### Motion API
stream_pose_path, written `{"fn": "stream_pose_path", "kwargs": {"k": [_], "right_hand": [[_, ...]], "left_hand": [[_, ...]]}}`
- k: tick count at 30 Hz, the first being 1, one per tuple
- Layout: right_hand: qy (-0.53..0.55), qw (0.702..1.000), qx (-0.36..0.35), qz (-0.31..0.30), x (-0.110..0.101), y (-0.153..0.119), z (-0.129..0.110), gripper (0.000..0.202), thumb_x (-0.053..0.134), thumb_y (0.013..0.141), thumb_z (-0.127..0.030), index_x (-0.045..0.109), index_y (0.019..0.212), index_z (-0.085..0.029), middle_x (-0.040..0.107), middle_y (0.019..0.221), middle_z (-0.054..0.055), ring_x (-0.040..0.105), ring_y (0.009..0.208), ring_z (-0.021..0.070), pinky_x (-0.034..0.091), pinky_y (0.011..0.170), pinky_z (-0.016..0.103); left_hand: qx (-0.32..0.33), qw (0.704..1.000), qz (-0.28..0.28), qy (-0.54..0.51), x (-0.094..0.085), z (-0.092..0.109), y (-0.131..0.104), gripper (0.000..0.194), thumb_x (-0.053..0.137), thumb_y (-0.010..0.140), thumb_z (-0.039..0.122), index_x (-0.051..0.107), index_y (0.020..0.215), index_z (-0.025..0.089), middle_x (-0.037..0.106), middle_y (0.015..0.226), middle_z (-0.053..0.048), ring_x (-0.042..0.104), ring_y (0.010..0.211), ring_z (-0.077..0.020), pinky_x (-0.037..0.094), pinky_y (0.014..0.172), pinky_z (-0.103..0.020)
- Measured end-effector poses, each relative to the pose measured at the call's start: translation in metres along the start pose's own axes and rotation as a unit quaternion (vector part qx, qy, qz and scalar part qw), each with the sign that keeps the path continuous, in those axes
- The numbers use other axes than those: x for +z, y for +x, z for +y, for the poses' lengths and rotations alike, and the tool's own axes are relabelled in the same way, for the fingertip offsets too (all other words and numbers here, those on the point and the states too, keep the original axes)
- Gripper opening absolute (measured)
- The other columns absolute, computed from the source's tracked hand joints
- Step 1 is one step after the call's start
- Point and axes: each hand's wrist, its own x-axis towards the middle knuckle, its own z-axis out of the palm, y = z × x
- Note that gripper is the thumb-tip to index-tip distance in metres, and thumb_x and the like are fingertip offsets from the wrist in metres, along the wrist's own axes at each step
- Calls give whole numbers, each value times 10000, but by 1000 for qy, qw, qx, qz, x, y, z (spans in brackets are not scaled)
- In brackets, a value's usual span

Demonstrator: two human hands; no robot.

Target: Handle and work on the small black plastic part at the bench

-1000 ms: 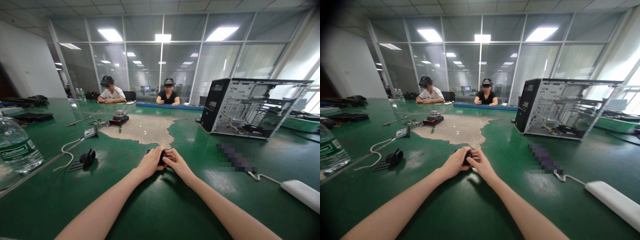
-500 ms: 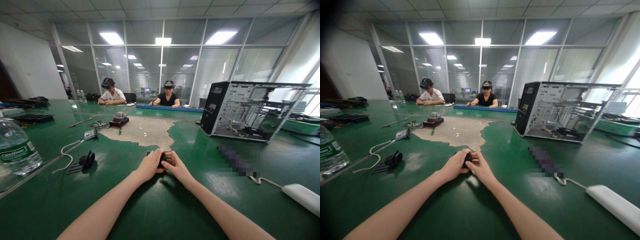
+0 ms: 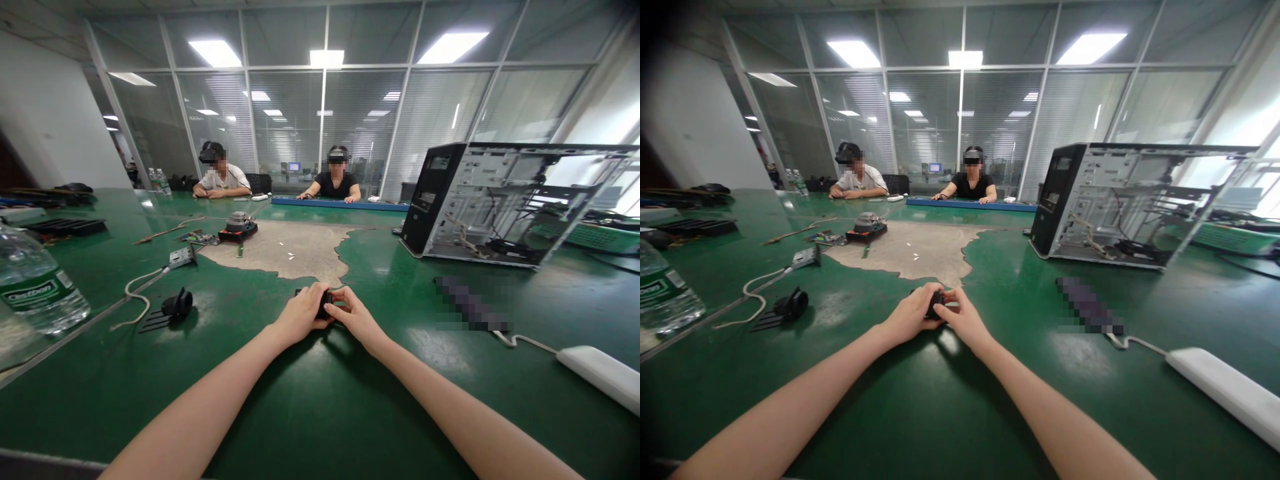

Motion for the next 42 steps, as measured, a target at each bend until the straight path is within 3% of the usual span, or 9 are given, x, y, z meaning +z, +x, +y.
{"fn": "stream_pose_path", "kwargs": {"k": [10,18,24,27,34,42], "right_hand": [[-2,1000,2,18,1,6,5,263,563,702,-384,501,878,-199,564,869,23,544,734,130,450,631,269],[6,1000,-17,-26,-1,1,-1,267,626,657,-304,501,873,-208,554,917,13,556,786,139,447,703,291],[2,1000,-8,-3,0,1,0,200,559,719,-341,487,850,-209,556,860,8,544,732,119,441,651,266],[-5,1000,5,3,-1,4,2,232,567,712,-338,497,890,-206,561,912,23,545,792,134,438,696,283],[17,999,2,-39,-4,1,-3,279,643,642,-291,474,850,-214,550,896,3,549,793,136,436,708,292],[25,1000,-3,3,-1,1,-2,223,595,684,-336,482,826,-207,543,848,-2,535,727,116,430,662,271]], "left_hand": [[-6,1000,3,-6,0,1,0,537,619,674,253,312,1115,234,468,1063,-42,476,939,-208,430,780,-351],[-16,1000,-6,-11,-1,1,-1,562,621,655,206,307,1118,245,462,1077,-38,477,932,-206,429,762,-348],[1,1000,0,-6,-1,1,-1,566,634,650,223,307,1112,230,466,1075,-42,475,935,-207,433,767,-343],[3,1000,-1,-3,-2,2,-1,559,632,656,235,308,1112,229,472,1070,-42,479,927,-207,434,763,-343],[-7,1000,-5,13,-1,1,-1,568,623,659,221,301,1126,233,471,1072,-44,490,909,-209,443,727,-337],[3,1000,3,-4,0,1,-1,592,646,640,227,309,1126,231,471,1079,-46,481,948,-216,435,768,-349]]}}
